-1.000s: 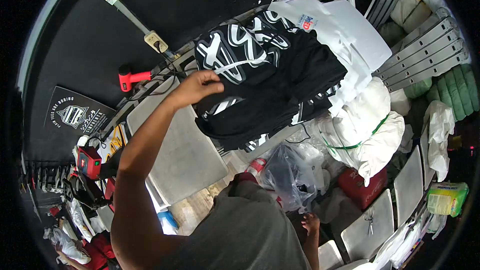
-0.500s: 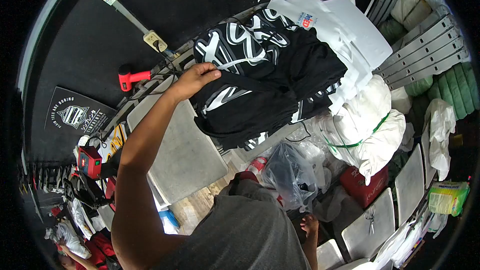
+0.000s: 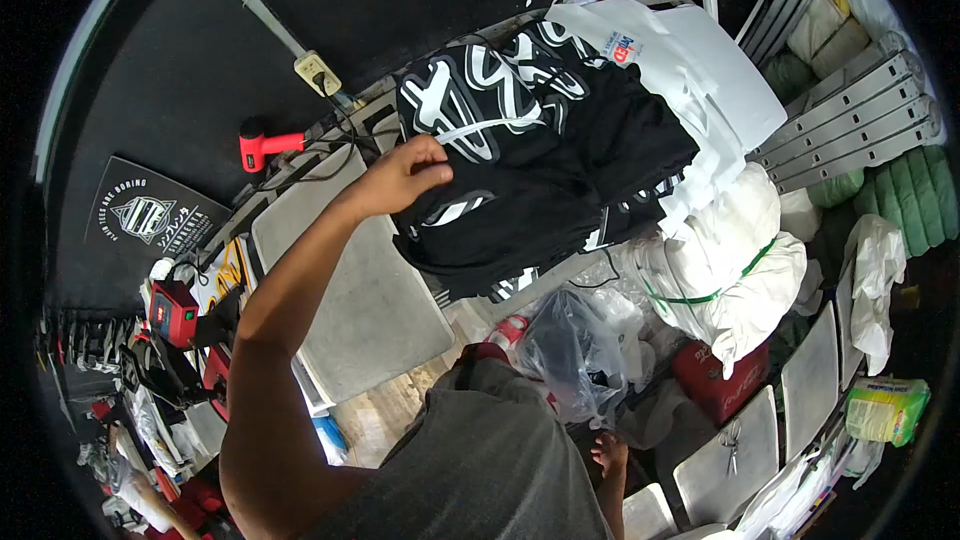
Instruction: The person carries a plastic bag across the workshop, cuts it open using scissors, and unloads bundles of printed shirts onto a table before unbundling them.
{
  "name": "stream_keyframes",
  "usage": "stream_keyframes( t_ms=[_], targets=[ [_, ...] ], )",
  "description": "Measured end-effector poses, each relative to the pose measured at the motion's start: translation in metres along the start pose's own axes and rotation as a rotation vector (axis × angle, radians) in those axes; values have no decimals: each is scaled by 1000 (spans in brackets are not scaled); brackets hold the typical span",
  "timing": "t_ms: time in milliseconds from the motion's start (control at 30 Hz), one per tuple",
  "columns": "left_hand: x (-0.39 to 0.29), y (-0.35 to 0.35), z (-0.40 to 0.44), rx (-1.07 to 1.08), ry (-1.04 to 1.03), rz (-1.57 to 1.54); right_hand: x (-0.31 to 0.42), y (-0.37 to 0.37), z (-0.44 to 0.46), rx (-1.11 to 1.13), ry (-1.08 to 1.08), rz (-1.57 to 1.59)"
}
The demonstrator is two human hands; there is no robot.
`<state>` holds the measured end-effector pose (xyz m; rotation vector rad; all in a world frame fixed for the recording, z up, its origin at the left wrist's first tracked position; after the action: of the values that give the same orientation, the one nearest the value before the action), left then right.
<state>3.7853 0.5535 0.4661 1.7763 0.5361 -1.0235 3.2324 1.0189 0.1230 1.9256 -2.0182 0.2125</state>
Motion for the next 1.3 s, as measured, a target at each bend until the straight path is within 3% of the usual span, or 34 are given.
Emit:
stream_keyframes(
  t_ms=[133,233,300,433,500,633,767,967,1100,1167,1300],
  targets=[
    [5,-15,-34,-23,-77,-152,-9,8,3,-48,2,-22],
    [31,-29,-49,-125,11,-211,-33,7,31,107,125,-106],
    [30,-29,-50,-170,23,-237,-21,1,33,184,363,-415],
    [37,-26,-45,-208,55,-251,-4,5,20,89,103,-309],
    [40,-26,-44,-190,68,-238,3,7,18,83,11,-8],
    [42,-24,-41,-200,41,-232,47,1,-4,-28,113,-46],
    [48,-26,-40,-198,60,-254,41,1,10,56,152,24],
    [49,-26,-39,-198,44,-225,4,4,27,112,2,50],
    [49,-25,-39,-195,60,-210,6,-1,4,9,-69,-76],
    [43,-19,-37,-282,-66,-124,8,0,-3,-19,-89,-105],
    [19,2,-36,-358,-2,-98,5,2,-6,-4,-57,-40]
  ],
)
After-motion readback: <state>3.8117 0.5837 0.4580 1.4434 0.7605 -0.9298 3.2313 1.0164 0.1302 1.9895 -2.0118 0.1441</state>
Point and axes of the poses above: each hand's wrist, its own z-axis towards the middle knuckle, its own y-axis out of the back of the hand, x = y × z, the point moved 8 cm from there along z, towards the middle knuckle, and after that the axes turned 10 degrees about x, right-handed, at the moved point
